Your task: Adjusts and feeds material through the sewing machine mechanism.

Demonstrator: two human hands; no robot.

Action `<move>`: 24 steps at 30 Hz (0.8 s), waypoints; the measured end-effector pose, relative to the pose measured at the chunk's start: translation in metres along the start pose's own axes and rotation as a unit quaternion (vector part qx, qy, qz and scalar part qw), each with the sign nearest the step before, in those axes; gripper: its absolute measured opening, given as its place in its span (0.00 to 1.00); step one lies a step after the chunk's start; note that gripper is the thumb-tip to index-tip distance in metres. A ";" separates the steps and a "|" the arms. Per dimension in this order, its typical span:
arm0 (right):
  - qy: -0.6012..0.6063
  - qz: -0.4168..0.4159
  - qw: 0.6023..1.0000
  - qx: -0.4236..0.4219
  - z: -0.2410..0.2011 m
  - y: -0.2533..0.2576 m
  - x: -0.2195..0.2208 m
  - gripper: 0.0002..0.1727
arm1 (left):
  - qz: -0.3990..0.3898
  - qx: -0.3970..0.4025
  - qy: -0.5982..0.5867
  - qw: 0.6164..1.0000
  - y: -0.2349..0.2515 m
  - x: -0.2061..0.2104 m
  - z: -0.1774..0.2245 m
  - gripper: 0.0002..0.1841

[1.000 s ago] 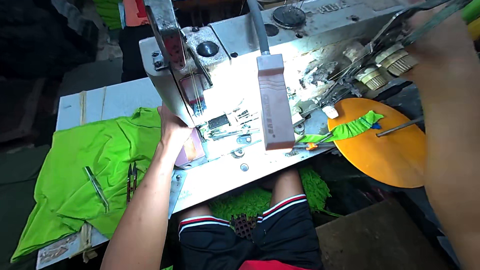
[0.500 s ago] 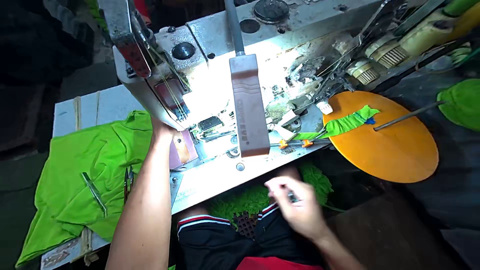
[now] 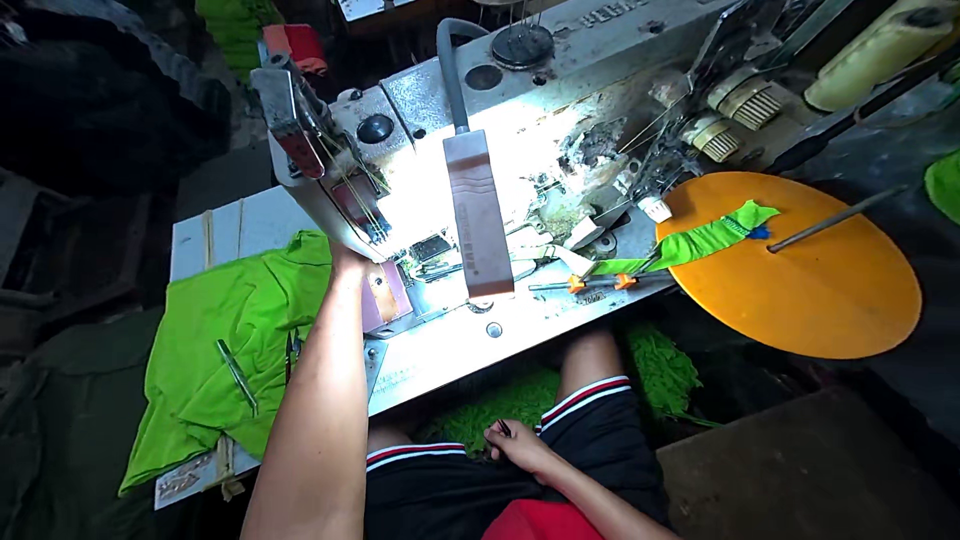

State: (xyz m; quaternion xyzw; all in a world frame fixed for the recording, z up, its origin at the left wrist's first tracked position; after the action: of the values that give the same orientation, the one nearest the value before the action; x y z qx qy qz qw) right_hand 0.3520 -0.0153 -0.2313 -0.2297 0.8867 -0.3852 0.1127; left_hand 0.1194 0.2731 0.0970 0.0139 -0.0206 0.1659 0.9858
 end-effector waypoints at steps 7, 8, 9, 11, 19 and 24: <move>-0.070 -0.003 0.998 0.002 0.004 0.004 0.005 0.19 | -0.015 0.019 -0.052 0.998 0.022 0.003 -0.008 0.23; -0.075 -0.001 0.997 0.001 0.005 0.005 0.006 0.19 | -0.016 0.030 -0.038 0.999 0.023 0.004 -0.006 0.23; -0.076 0.000 0.997 0.002 0.005 0.005 0.005 0.19 | -0.019 0.036 -0.035 0.999 0.025 0.006 -0.006 0.22; -0.081 -0.001 0.997 0.005 0.004 0.004 0.004 0.20 | 0.002 0.062 -0.002 0.998 0.028 0.005 -0.002 0.20; -0.098 0.004 0.995 0.005 0.008 0.008 0.002 0.19 | -0.002 0.018 -0.027 0.999 0.036 0.007 -0.007 0.20; -0.128 -0.001 0.992 -0.002 0.007 0.008 0.005 0.21 | 0.040 0.059 0.036 0.997 0.037 -0.001 -0.001 0.17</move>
State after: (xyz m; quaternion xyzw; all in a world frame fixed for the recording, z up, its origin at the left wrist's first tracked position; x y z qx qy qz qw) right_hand 0.3479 -0.0174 -0.2418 -0.2780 0.8655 -0.3511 0.2244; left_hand 0.1063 0.3074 0.0970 0.0652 0.0245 0.2067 0.9759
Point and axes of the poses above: each hand's wrist, its own y-axis towards the middle knuckle, its own x-axis out of the palm, z = x × y, the point moved 10 cm from there along y, towards the middle knuckle, and after that the axes turned 6 degrees about -y, right-handed, at the moved point
